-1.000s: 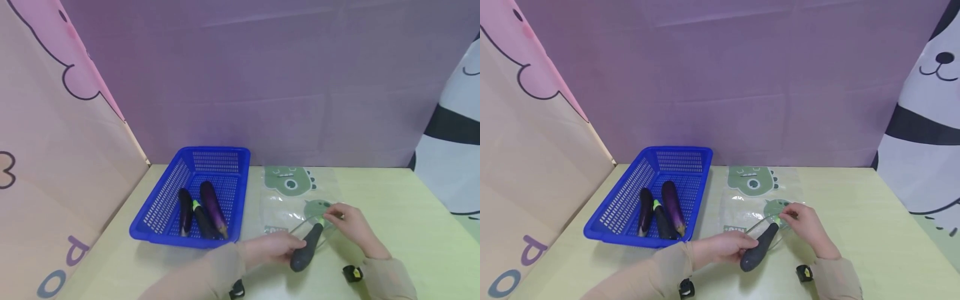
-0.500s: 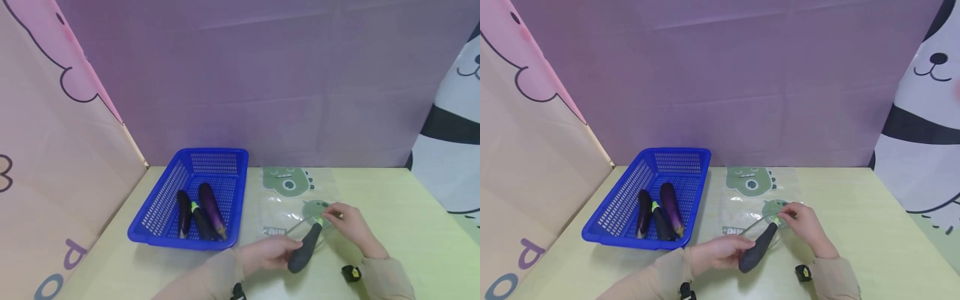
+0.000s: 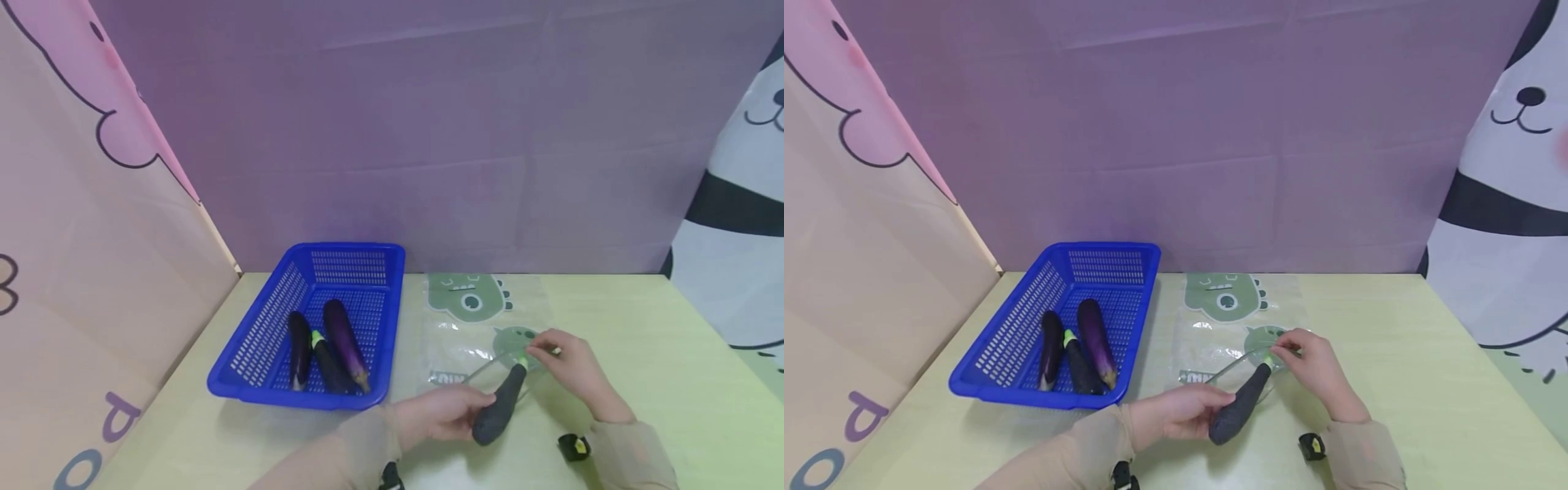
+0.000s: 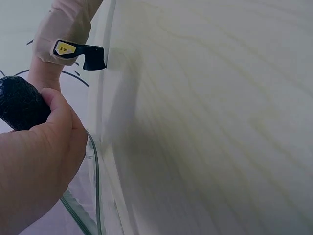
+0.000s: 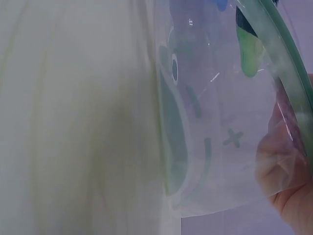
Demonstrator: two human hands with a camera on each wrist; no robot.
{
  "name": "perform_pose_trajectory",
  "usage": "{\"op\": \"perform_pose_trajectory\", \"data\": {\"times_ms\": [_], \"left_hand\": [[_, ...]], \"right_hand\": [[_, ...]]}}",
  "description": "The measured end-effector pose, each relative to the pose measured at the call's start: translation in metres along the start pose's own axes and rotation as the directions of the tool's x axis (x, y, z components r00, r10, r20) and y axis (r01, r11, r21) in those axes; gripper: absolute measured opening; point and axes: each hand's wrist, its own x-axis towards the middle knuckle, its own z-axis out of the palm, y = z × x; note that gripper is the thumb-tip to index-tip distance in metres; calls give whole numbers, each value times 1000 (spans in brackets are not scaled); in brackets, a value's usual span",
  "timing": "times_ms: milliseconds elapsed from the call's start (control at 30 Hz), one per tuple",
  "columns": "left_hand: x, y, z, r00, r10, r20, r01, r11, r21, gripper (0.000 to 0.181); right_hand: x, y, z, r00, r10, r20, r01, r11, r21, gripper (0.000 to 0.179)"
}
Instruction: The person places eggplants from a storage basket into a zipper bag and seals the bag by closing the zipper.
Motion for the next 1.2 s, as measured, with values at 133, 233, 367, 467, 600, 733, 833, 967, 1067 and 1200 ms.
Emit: {"op": "perform_pose_trajectory", "data": {"times_ms": [133, 233, 367, 467, 600, 733, 833, 967, 1067, 1200], "left_hand": [[1, 1, 2, 1000, -3, -1, 3, 1000, -20, 38], [2, 2, 3, 1000, 0, 2, 0, 999, -36, 39], [3, 3, 6, 1000, 4, -15, -5, 996, -88, 40], [5, 2, 9, 999, 18, -37, -22, 993, -112, 40], [8, 2, 14, 997, 46, -54, -53, 990, -130, 41], [11, 2, 19, 996, 56, -73, -68, 982, -178, 42], [13, 0, 22, 994, 54, -92, -73, 975, -212, 42], [18, -1, 26, 993, 53, -106, -78, 964, -255, 43], [21, -1, 28, 991, 49, -124, -83, 954, -287, 44], [26, -1, 32, 989, 48, -140, -91, 943, -321, 43]], "right_hand": [[1, 0, -1, 1000, 11, -1, -11, 1000, 3, 11], [1, 0, -1, 999, 34, 5, -34, 999, 5, 11], [1, -1, -2, 999, 32, -3, -32, 999, 22, 11], [0, -1, -2, 1000, 14, -14, -13, 999, 34, 13], [0, 0, -2, 1000, -6, -22, 7, 999, 48, 14], [0, 0, -1, 1000, -1, -19, 3, 998, 69, 14], [-1, -1, -1, 1000, 5, -19, -4, 997, 78, 14], [-1, -1, -2, 1000, 17, -18, -15, 996, 93, 13], [0, -2, -3, 1000, 25, -15, -23, 994, 105, 11], [0, -3, -4, 999, 35, -12, -34, 993, 117, 9]]}}
